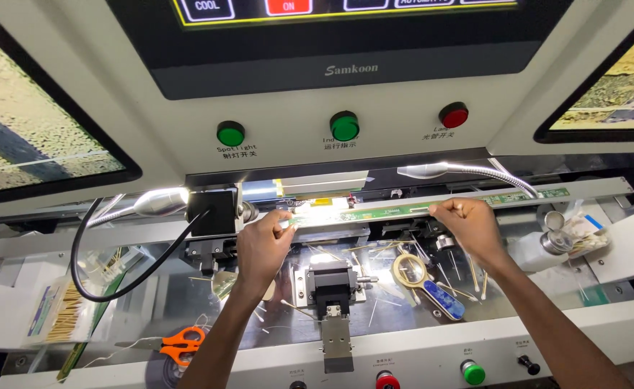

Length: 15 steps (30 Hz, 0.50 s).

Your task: The person works on a circuit board using a precision machine, manipulating small components with a wooden stick and tweezers. They adjust the board's position within the machine's fixture and interact with the control panel to manage the process.

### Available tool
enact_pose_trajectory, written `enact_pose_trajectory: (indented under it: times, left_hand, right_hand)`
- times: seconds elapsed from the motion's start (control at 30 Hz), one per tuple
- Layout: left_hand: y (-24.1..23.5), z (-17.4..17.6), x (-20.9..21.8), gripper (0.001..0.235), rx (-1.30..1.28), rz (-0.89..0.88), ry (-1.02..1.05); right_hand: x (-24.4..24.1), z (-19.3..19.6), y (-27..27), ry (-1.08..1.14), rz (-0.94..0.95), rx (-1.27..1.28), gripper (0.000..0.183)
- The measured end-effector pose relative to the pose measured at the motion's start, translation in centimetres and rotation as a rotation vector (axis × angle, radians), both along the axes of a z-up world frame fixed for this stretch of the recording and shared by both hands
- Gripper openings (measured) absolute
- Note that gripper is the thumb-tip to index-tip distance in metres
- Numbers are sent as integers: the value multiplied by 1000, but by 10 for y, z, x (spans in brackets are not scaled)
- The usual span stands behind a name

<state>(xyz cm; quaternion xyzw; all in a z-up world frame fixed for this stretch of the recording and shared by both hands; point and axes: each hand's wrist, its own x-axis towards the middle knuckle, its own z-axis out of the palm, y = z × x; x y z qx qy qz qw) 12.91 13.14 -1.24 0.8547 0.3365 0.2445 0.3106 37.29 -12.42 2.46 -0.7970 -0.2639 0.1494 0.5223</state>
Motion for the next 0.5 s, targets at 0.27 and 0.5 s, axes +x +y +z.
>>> enact_pose_trajectory:
  times: [0.27, 0.5]
  left_hand:
    - [12, -9, -2, 19, -104, 66, 146]
    - [5, 14, 11, 19, 114, 50, 127]
  right_hand:
    - [18, -10, 12, -572, 205, -379, 33]
    - [14, 8, 20, -470, 263, -332, 23]
